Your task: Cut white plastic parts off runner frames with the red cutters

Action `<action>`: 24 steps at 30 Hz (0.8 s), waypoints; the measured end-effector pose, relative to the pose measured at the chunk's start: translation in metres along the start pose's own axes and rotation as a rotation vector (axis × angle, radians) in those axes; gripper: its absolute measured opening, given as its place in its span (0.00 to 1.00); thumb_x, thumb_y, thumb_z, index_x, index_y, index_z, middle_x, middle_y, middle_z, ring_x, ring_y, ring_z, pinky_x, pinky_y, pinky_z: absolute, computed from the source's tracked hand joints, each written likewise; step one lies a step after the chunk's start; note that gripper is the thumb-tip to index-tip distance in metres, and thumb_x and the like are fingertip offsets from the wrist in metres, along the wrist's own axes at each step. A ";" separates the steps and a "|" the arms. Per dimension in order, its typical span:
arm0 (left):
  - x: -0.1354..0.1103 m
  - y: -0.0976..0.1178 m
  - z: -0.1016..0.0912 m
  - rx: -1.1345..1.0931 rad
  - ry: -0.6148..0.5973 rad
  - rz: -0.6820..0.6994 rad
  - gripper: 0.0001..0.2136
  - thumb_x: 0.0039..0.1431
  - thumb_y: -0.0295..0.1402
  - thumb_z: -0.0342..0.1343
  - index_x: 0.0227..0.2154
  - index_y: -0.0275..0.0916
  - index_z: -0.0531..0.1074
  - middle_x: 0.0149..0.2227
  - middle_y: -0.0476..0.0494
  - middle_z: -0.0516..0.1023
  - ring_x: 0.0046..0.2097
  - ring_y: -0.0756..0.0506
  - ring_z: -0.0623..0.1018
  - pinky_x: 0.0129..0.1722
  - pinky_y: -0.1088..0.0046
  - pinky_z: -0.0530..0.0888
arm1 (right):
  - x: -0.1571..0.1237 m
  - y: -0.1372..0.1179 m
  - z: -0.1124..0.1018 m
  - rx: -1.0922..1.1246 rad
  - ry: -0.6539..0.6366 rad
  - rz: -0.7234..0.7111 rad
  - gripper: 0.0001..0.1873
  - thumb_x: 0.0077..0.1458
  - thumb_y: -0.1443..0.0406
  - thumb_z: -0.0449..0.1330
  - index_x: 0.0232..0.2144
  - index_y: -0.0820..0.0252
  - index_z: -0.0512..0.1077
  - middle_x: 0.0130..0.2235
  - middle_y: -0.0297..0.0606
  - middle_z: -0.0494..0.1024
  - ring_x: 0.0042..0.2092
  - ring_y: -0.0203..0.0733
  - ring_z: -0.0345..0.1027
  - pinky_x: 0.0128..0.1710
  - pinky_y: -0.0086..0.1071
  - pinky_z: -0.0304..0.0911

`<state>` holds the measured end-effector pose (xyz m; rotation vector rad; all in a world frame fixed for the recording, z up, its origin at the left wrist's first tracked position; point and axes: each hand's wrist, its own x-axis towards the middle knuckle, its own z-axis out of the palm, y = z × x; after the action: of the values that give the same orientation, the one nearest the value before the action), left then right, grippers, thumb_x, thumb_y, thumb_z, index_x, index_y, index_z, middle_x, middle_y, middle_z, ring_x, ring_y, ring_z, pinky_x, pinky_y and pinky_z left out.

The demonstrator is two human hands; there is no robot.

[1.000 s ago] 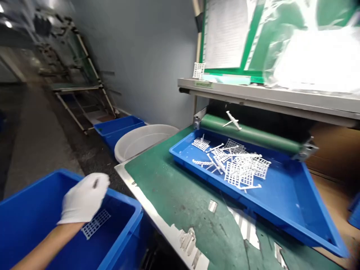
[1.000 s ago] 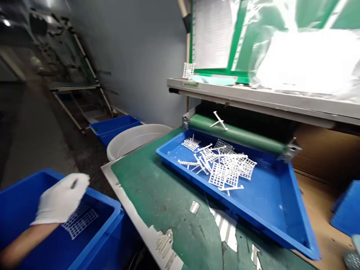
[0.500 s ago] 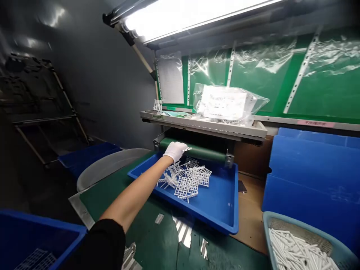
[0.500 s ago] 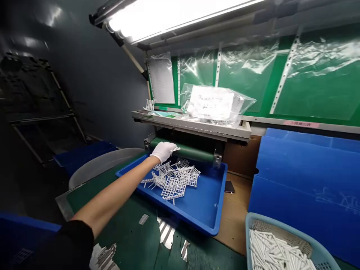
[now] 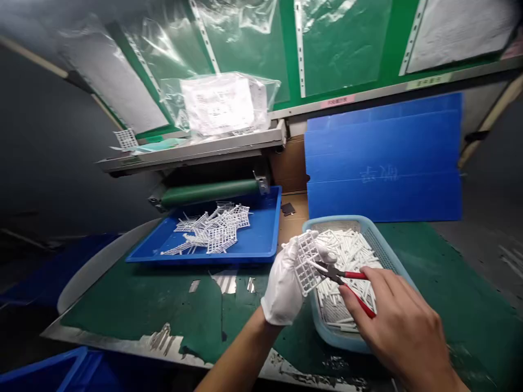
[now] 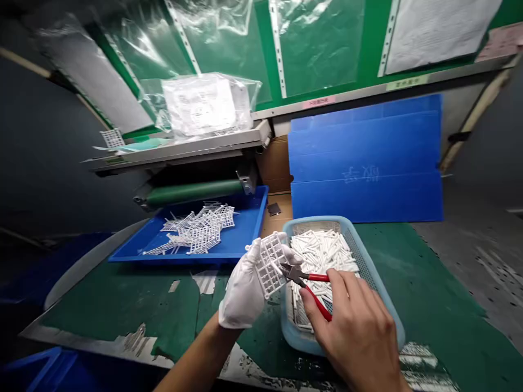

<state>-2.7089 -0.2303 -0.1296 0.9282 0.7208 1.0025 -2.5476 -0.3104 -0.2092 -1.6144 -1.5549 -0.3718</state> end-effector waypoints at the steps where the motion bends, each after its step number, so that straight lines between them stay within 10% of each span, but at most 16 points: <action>1: 0.000 -0.008 0.006 -0.025 0.002 -0.001 0.23 0.62 0.52 0.54 0.51 0.41 0.75 0.39 0.39 0.81 0.43 0.38 0.82 0.47 0.58 0.77 | -0.001 0.000 -0.001 0.000 -0.011 0.014 0.26 0.65 0.46 0.52 0.45 0.62 0.72 0.41 0.44 0.77 0.40 0.50 0.70 0.38 0.39 0.60; 10: -0.006 -0.015 0.027 -0.073 0.150 -0.167 0.40 0.59 0.67 0.36 0.43 0.36 0.78 0.30 0.40 0.80 0.32 0.43 0.80 0.34 0.69 0.78 | -0.004 0.018 0.003 0.009 0.045 -0.115 0.28 0.64 0.48 0.57 0.47 0.70 0.71 0.44 0.49 0.76 0.45 0.53 0.70 0.45 0.41 0.62; 24: -0.002 -0.033 0.037 -0.156 0.347 0.028 0.35 0.65 0.59 0.36 0.42 0.34 0.77 0.29 0.42 0.78 0.30 0.45 0.79 0.39 0.66 0.79 | -0.006 0.010 0.017 0.120 0.003 -0.019 0.26 0.66 0.49 0.54 0.48 0.68 0.71 0.43 0.49 0.75 0.44 0.51 0.68 0.46 0.40 0.63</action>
<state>-2.6657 -0.2512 -0.1427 0.6366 0.9053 1.2426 -2.5452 -0.3011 -0.2269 -1.5072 -1.5611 -0.2858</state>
